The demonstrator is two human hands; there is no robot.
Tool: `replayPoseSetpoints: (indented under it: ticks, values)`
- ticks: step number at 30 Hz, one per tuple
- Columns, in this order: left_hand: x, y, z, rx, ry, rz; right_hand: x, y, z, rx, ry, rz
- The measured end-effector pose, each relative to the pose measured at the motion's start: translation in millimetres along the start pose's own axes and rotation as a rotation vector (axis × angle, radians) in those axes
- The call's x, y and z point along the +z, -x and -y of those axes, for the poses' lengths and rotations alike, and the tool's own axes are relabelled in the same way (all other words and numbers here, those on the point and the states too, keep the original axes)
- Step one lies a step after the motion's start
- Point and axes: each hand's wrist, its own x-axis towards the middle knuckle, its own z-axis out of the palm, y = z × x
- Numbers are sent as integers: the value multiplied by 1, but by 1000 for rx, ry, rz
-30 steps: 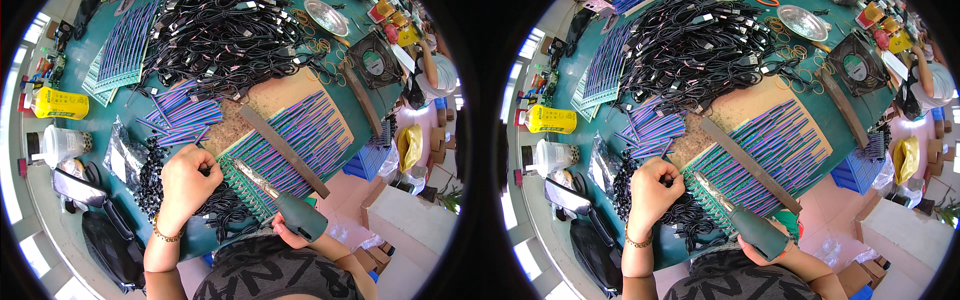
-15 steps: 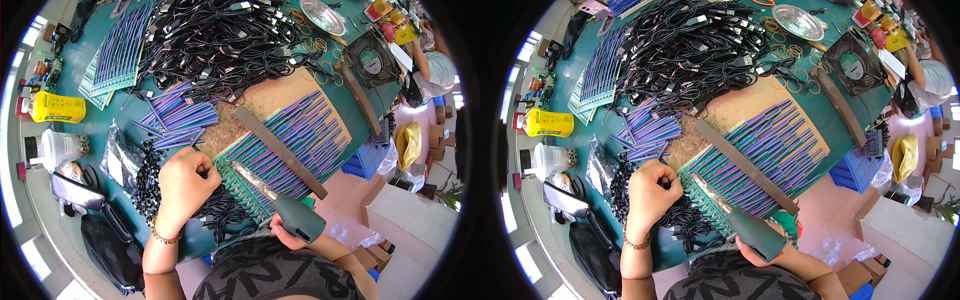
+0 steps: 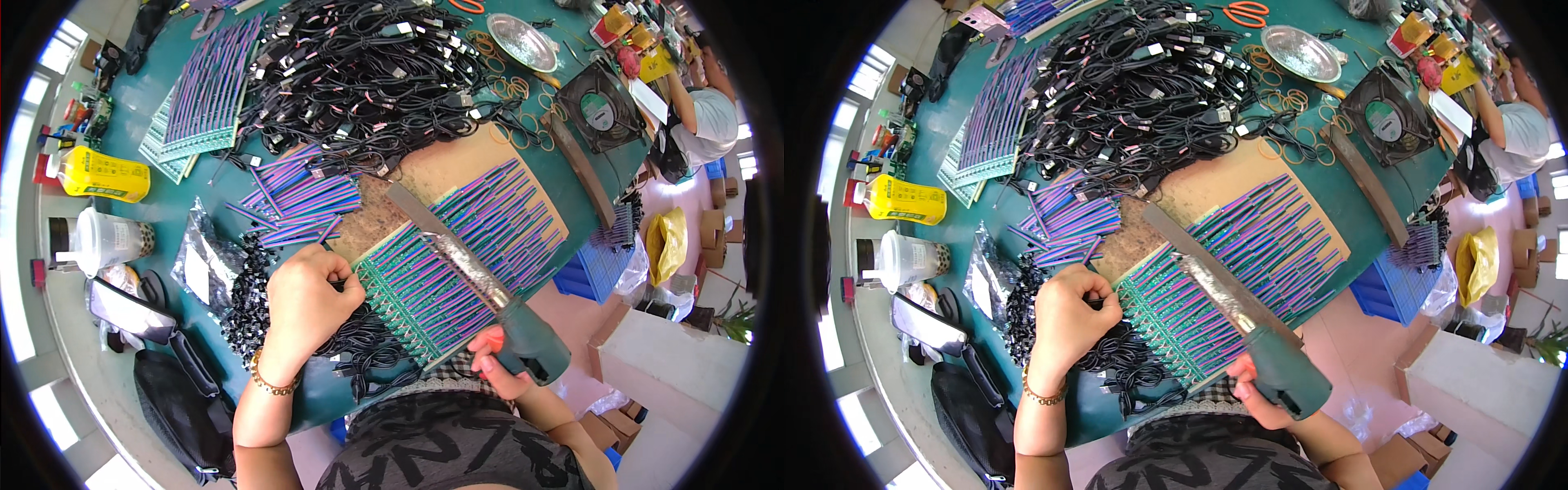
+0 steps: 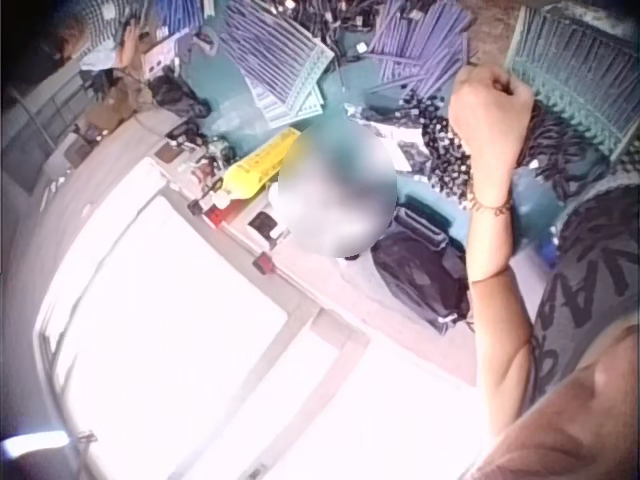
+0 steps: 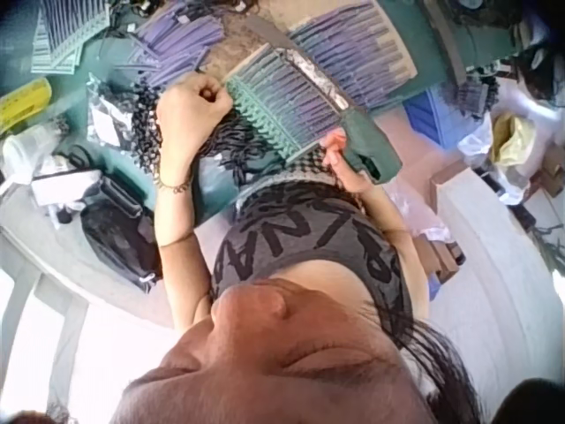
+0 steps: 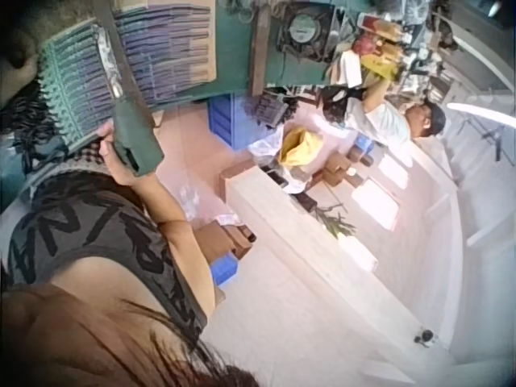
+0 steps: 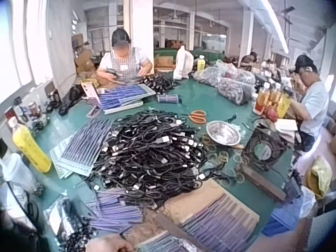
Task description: The person places small electronic components onto circuit boards by hand and solders them in place using a soldering tool.
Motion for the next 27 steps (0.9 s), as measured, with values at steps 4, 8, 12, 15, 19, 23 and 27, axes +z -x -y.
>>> replayPoseSetpoints:
  ticks: [4,8,12,15,19,23,27]
  values:
    - [3,2,4,27,-6,-18,-1,-2,11,5,-183,-225]
    - [2,3,2,32,-24,-19,-5,-4,11,-152,-292,-395]
    - [2,2,2,38,-5,-34,1,-1,13,-169,-333,-375]
    - [2,5,3,42,13,-57,0,2,12,-156,-251,-191]
    - [1,6,3,28,24,-54,15,3,11,14,-328,-67]
    - [2,7,3,37,20,-60,23,-4,11,138,-275,70]
    - [3,7,3,34,19,-61,28,-7,3,107,-167,81]
